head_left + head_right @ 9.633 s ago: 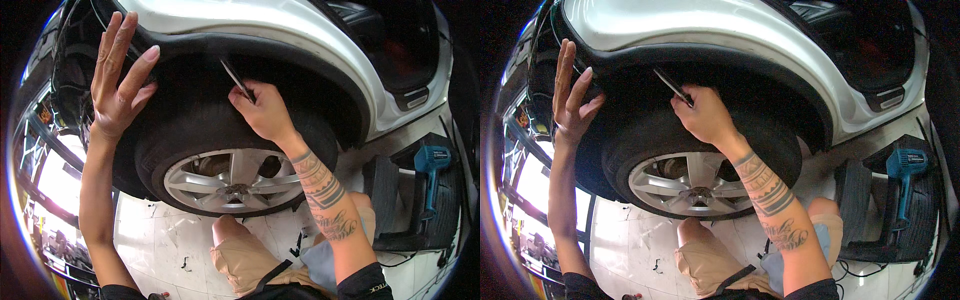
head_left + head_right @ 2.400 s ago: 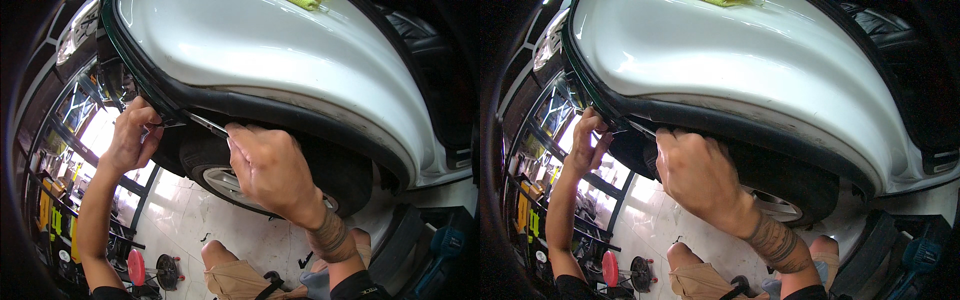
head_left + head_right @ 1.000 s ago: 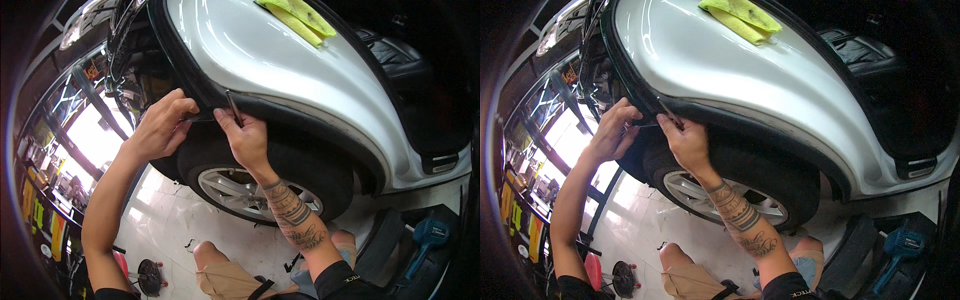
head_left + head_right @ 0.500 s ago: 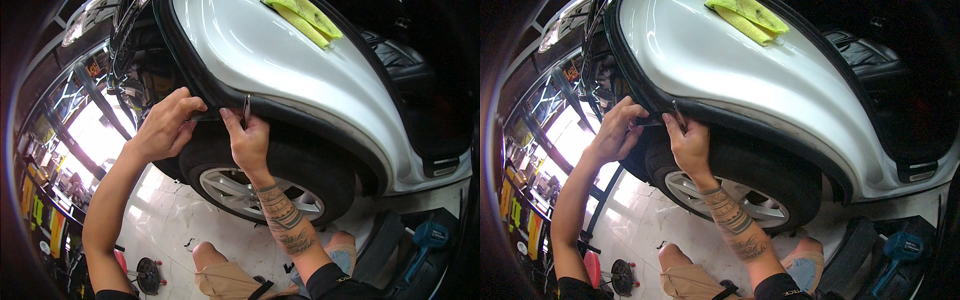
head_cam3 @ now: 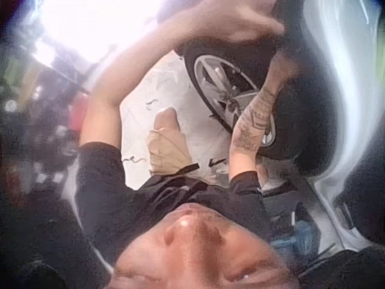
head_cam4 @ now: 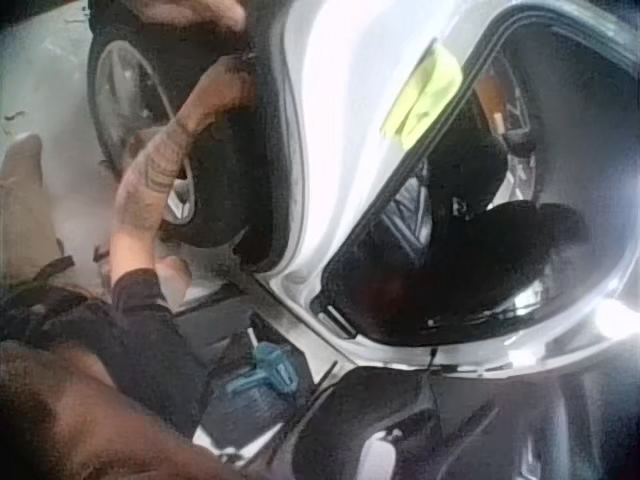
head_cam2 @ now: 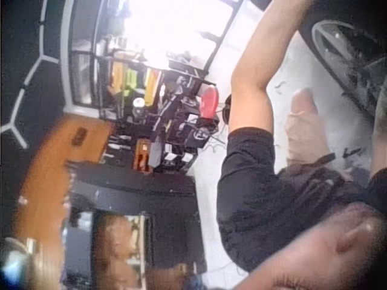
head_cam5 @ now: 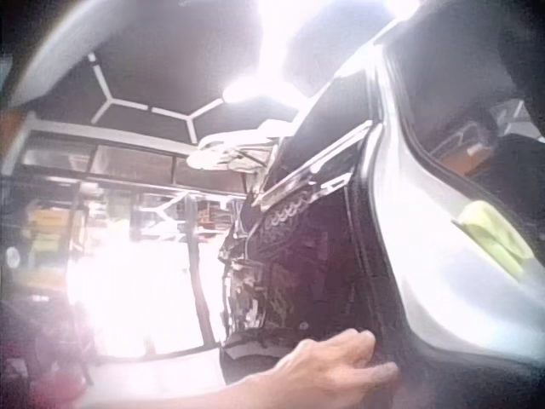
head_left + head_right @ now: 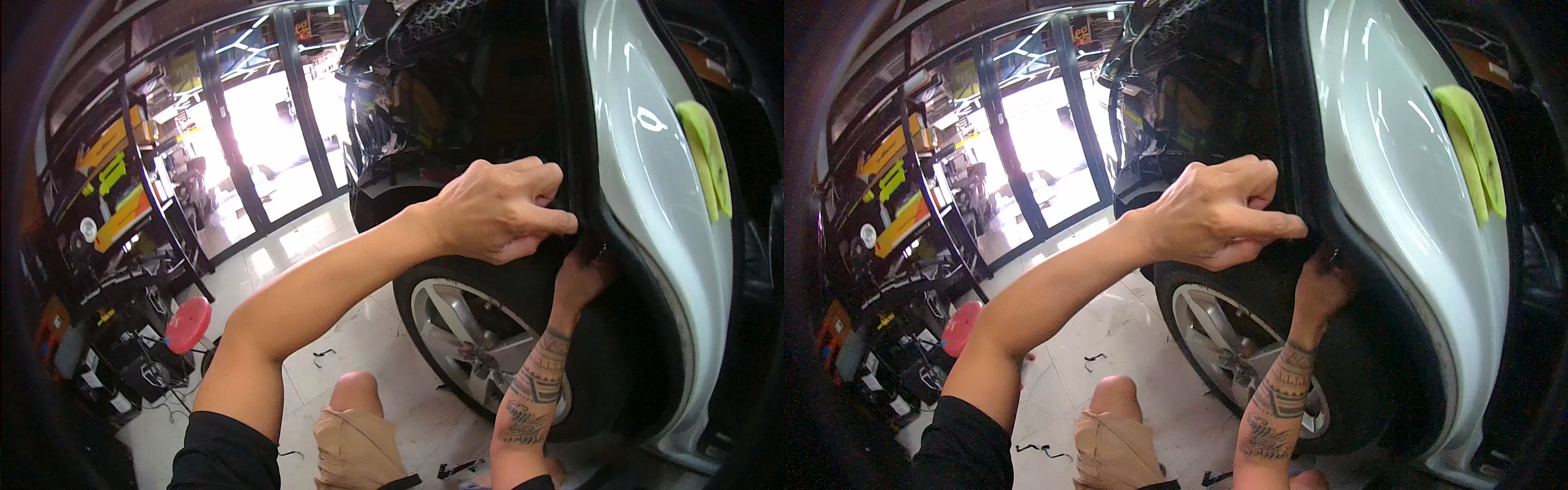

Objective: The person applies a black vinyl wrap to the front fender of a white car. They use a squeegee to smooth the wrap, a knife to trim edges, and a heat gun to activate the adhesive and conform the material to the wheel arch and bumper contours.

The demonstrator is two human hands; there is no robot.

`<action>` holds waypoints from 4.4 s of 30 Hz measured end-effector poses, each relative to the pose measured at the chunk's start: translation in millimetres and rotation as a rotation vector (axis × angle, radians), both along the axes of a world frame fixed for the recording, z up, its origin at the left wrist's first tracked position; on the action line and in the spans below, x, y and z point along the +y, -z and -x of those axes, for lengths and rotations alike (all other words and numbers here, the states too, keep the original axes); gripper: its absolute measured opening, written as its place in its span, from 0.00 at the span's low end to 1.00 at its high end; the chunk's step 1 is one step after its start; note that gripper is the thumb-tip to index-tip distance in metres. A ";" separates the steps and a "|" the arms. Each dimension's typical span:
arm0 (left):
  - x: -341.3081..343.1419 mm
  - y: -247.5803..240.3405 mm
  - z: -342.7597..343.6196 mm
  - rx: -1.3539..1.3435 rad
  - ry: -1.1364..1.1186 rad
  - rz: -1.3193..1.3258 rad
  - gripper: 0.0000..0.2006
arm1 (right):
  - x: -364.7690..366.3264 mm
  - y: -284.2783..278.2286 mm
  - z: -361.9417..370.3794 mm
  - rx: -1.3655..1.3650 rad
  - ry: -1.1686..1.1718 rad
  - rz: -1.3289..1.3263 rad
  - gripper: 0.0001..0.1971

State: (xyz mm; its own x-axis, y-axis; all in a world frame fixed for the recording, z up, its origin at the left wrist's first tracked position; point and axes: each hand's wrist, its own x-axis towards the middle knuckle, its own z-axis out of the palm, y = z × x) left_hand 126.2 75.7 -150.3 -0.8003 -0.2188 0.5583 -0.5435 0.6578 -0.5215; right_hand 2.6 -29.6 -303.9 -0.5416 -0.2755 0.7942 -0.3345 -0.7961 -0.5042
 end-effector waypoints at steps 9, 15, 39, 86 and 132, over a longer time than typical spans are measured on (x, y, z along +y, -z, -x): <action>-3.1 1.9 2.9 0.001 -0.025 0.078 0.14 | 19.0 20.8 26.4 0.225 -0.003 -0.092 0.08; -1.3 -0.8 5.8 0.203 0.004 -0.174 0.22 | 45.3 15.6 66.7 0.207 -0.126 -0.062 0.08; 118.9 321.7 38.1 1.485 0.070 -1.382 0.18 | 194.1 174.0 74.1 0.866 -0.762 -0.757 0.12; 140.6 236.9 -27.1 0.137 1.804 -1.484 0.24 | 207.3 138.9 10.8 -0.956 -1.940 -0.252 0.33; 29.4 116.0 2.1 1.276 0.995 -1.461 0.22 | 286.8 108.7 135.6 -0.911 -1.962 0.084 0.43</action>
